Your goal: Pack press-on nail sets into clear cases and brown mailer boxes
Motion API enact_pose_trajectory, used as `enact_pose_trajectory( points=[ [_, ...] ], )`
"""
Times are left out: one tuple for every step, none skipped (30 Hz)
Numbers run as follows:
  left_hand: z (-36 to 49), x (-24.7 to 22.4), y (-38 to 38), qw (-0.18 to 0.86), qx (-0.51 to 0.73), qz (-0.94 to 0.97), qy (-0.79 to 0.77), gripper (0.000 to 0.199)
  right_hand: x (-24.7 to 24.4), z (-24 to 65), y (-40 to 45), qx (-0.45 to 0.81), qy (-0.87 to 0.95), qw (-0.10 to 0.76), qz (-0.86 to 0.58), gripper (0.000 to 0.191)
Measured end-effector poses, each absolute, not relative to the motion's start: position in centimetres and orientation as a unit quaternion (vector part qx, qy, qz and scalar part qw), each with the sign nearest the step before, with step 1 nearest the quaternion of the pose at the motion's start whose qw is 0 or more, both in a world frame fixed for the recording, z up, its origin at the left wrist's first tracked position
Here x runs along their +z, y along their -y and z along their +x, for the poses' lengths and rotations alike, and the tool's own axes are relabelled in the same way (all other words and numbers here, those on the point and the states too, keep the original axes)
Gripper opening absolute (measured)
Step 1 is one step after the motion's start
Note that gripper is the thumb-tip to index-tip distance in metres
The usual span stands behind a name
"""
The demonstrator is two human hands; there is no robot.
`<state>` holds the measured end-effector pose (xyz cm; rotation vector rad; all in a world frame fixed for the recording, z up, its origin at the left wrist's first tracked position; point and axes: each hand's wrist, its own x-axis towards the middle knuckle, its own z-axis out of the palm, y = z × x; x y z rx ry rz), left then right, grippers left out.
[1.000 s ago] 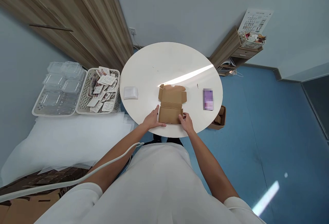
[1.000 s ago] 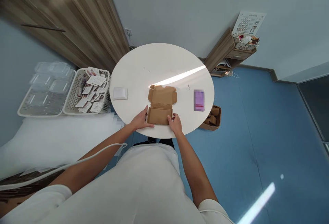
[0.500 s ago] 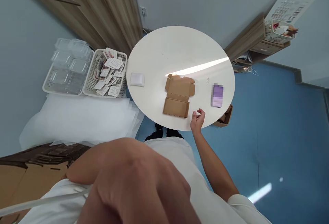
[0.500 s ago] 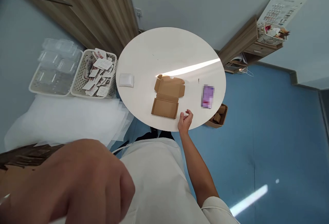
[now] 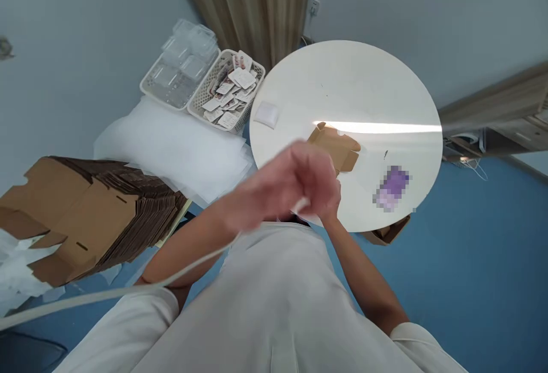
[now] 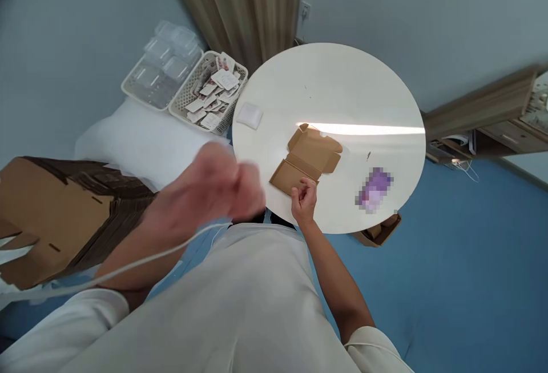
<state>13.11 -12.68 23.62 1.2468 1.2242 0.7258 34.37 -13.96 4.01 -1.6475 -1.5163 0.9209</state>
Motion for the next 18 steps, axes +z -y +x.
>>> enact_pose_trajectory(
  points=[
    [12.9, 22.3, 11.2, 0.567, 0.357, 0.504, -0.545, 0.036, 4.3, 33.6, 13.3, 0.36, 0.609, 0.345, -0.617, 0.032],
    [12.5, 20.6, 9.7, 0.548, 0.396, 0.479, -0.56, 0.035, 4.5, 32.7, 12.5, 0.364, 0.631, 0.337, -0.597, 0.03],
    [12.0, 18.5, 8.3, 0.532, 0.422, 0.466, -0.567, 0.032, 4.8, 31.8, 11.7, 0.371, 0.651, 0.327, -0.576, 0.028],
    [11.3, 16.3, 7.2, 0.52, 0.432, 0.458, -0.577, 0.03, 5.0, 30.8, 10.7, 0.384, 0.668, 0.31, -0.556, 0.027],
    [10.5, 14.1, 6.3, 0.505, 0.432, 0.445, -0.6, 0.029, 5.2, 29.8, 9.7, 0.398, 0.681, 0.292, -0.541, 0.027],
    [9.5, 11.9, 5.6, 0.492, 0.425, 0.427, -0.628, 0.028, 5.3, 28.8, 8.6, 0.412, 0.687, 0.274, -0.532, 0.028],
    [8.5, 10.0, 5.2, 0.48, 0.417, 0.409, -0.655, 0.028, 5.3, 27.8, 7.5, 0.426, 0.686, 0.258, -0.53, 0.029],
    [7.5, 8.4, 4.9, 0.472, 0.41, 0.395, -0.674, 0.03, 5.2, 26.8, 6.4, 0.441, 0.68, 0.243, -0.533, 0.03],
    [6.6, 7.1, 4.8, 0.469, 0.4, 0.39, -0.685, 0.032, 5.0, 25.9, 5.4, 0.458, 0.666, 0.231, -0.542, 0.032],
    [5.9, 6.2, 4.6, 0.47, 0.385, 0.388, -0.693, 0.035, 4.7, 25.0, 4.4, 0.477, 0.649, 0.22, -0.551, 0.035],
    [5.3, 5.5, 4.3, 0.471, 0.369, 0.388, -0.701, 0.038, 4.5, 24.2, 3.5, 0.498, 0.627, 0.211, -0.56, 0.038],
    [4.8, 5.1, 4.0, 0.474, 0.352, 0.394, -0.704, 0.041, 4.2, 23.5, 2.6, 0.519, 0.603, 0.206, -0.57, 0.042],
    [4.5, 4.8, 3.5, 0.477, 0.335, 0.401, -0.707, 0.044, 3.9, 22.8, 1.8, 0.54, 0.576, 0.202, -0.579, 0.046],
    [4.2, 4.6, 2.9, 0.478, 0.319, 0.41, -0.708, 0.047, 3.6, 22.2, 1.1, 0.558, 0.548, 0.203, -0.589, 0.05],
    [4.1, 4.4, 2.1, 0.478, 0.304, 0.42, -0.709, 0.049, 3.3, 21.7, 0.5, 0.572, 0.52, 0.207, -0.599, 0.053],
    [4.0, 4.1, 1.4, 0.477, 0.29, 0.43, -0.71, 0.052, 3.0, 21.3, -0.1, 0.583, 0.493, 0.214, -0.609, 0.056],
    [3.9, 3.8, 0.5, 0.476, 0.277, 0.437, -0.711, 0.055, 2.8, 20.9, -0.6, 0.591, 0.467, 0.223, -0.619, 0.058],
    [3.9, 3.5, -0.3, 0.474, 0.266, 0.445, -0.711, 0.057, 2.5, 20.5, -1.1, 0.598, 0.441, 0.235, -0.627, 0.058]
  ],
)
